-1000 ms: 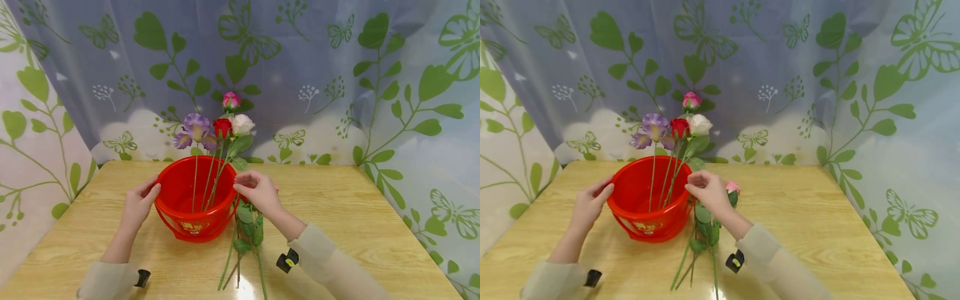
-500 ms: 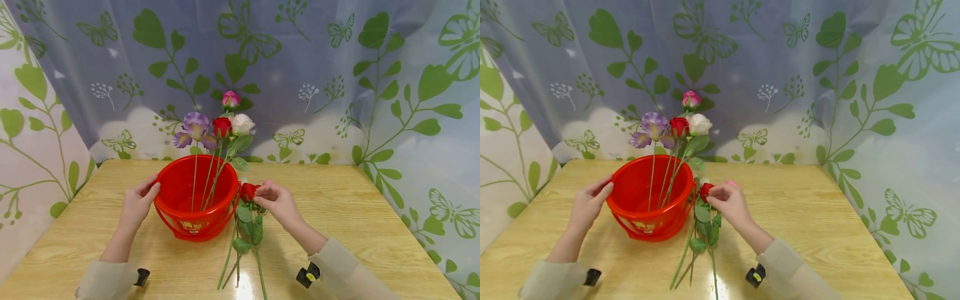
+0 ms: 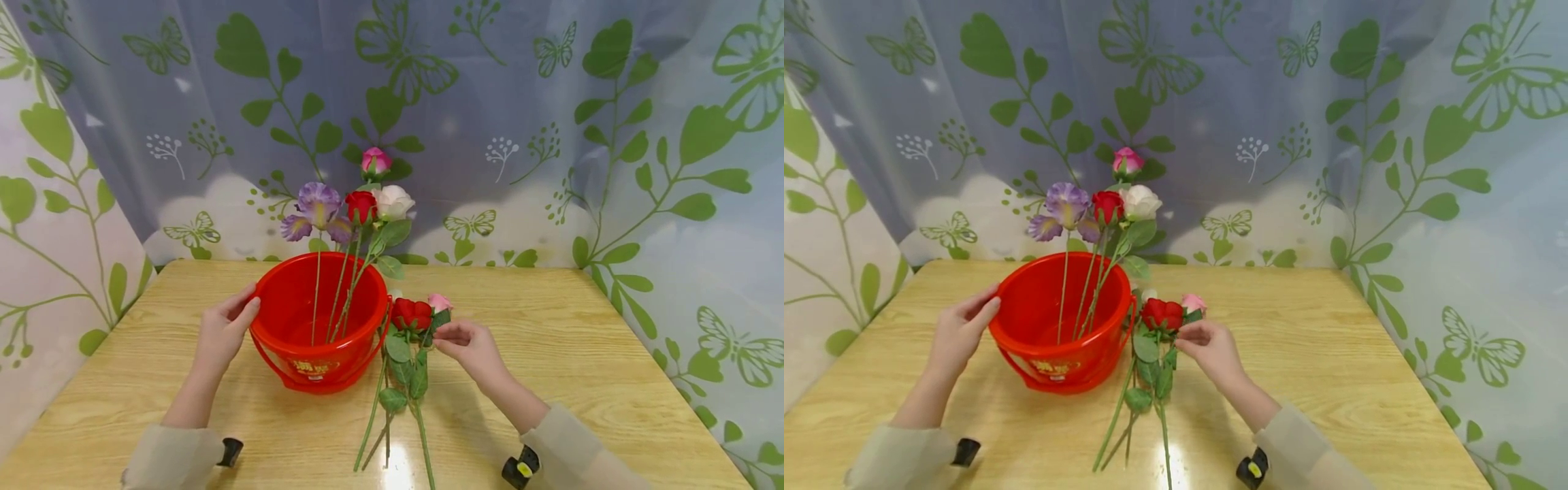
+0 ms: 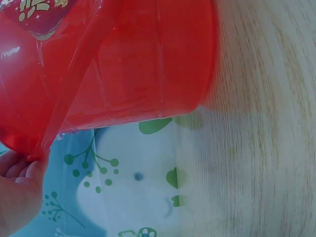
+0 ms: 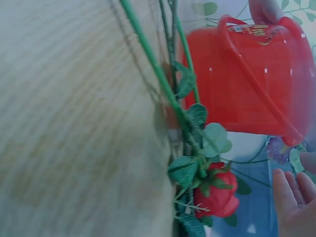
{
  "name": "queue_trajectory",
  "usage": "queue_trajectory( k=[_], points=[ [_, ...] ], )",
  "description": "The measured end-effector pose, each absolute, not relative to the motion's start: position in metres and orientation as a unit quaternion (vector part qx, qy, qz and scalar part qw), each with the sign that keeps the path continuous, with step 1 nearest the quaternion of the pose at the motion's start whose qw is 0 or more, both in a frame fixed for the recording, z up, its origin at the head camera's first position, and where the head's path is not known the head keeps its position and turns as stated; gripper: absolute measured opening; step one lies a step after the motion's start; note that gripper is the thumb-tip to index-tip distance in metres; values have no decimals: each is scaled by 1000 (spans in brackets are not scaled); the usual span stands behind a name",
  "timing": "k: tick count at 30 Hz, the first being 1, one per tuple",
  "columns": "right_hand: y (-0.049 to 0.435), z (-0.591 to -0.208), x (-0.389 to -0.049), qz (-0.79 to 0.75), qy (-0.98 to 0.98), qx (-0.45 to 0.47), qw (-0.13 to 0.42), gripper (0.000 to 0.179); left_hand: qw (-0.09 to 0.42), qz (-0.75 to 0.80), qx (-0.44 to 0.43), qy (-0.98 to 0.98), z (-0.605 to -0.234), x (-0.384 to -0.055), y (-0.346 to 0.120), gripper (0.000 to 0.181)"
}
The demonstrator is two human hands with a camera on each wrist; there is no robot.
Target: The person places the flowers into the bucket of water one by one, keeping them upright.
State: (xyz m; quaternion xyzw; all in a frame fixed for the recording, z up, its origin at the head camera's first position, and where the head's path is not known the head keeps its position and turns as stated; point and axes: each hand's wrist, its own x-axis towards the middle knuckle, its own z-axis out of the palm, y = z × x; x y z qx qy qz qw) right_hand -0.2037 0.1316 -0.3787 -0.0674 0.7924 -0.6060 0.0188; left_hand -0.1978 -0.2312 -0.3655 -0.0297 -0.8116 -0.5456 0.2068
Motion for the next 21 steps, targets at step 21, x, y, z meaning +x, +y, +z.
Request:
queue_trajectory(
  k=[21],
  points=[
    [133, -416, -158, -612, 774, -103, 129, 27, 211, -546, -33, -810, -364, -198, -231, 41]
  ],
)
